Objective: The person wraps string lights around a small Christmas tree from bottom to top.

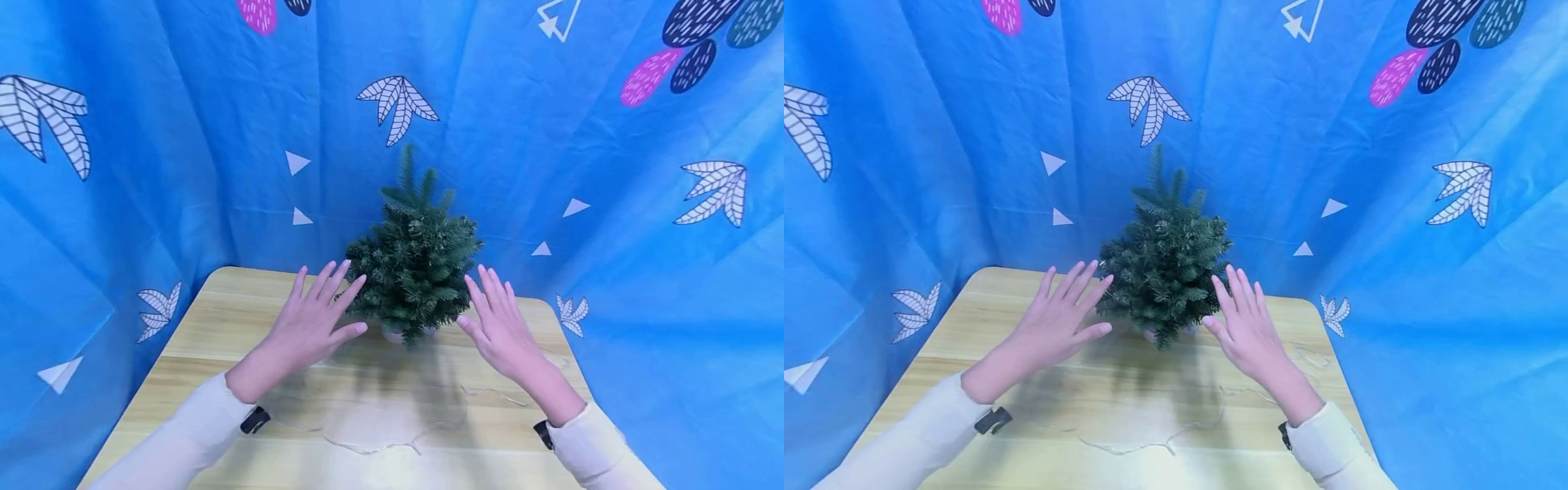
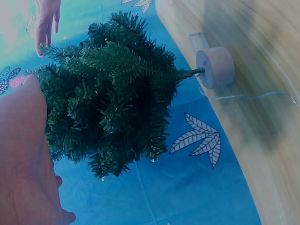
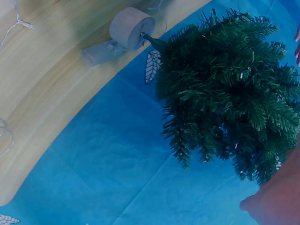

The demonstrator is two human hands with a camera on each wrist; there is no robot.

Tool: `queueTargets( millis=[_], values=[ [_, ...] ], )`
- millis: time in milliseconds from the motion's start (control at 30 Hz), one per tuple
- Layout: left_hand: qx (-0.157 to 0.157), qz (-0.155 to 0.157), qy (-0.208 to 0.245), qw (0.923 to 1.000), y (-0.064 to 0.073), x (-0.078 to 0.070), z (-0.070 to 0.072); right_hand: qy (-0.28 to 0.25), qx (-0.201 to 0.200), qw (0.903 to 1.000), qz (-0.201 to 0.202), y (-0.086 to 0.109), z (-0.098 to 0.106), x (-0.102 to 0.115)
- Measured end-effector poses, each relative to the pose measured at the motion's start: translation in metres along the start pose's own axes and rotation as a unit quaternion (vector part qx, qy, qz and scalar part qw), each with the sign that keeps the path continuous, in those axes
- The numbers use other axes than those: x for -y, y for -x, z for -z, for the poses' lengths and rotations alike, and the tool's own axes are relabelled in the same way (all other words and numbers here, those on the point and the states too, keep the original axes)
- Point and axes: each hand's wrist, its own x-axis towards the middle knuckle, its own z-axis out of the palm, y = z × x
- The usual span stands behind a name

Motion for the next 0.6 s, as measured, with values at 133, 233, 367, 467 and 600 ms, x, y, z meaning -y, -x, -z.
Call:
queueTargets(
  millis=[133,233,367,467,600],
  values=[
    [-0.011,-0.009,0.001,0.9999,0.001,-0.003,-0.001,-0.002,-0.002,1.0000,-0.006,0.005,0.000,0.000],
    [-0.019,-0.013,0.001,0.9997,0.004,-0.005,-0.002,-0.007,-0.005,0.9999,-0.008,0.008,-0.001,0.000],
    [-0.027,-0.016,0.001,0.9995,0.008,-0.009,-0.004,-0.010,-0.012,0.9998,-0.013,0.012,-0.003,0.001],
    [-0.032,-0.017,0.001,0.9994,0.011,-0.011,-0.006,-0.013,-0.015,0.9997,-0.016,0.014,-0.006,0.001],
    [-0.030,-0.017,0.009,0.9994,0.016,-0.014,-0.011,-0.018,-0.014,0.9995,-0.022,0.018,-0.009,0.001]
  ],
)
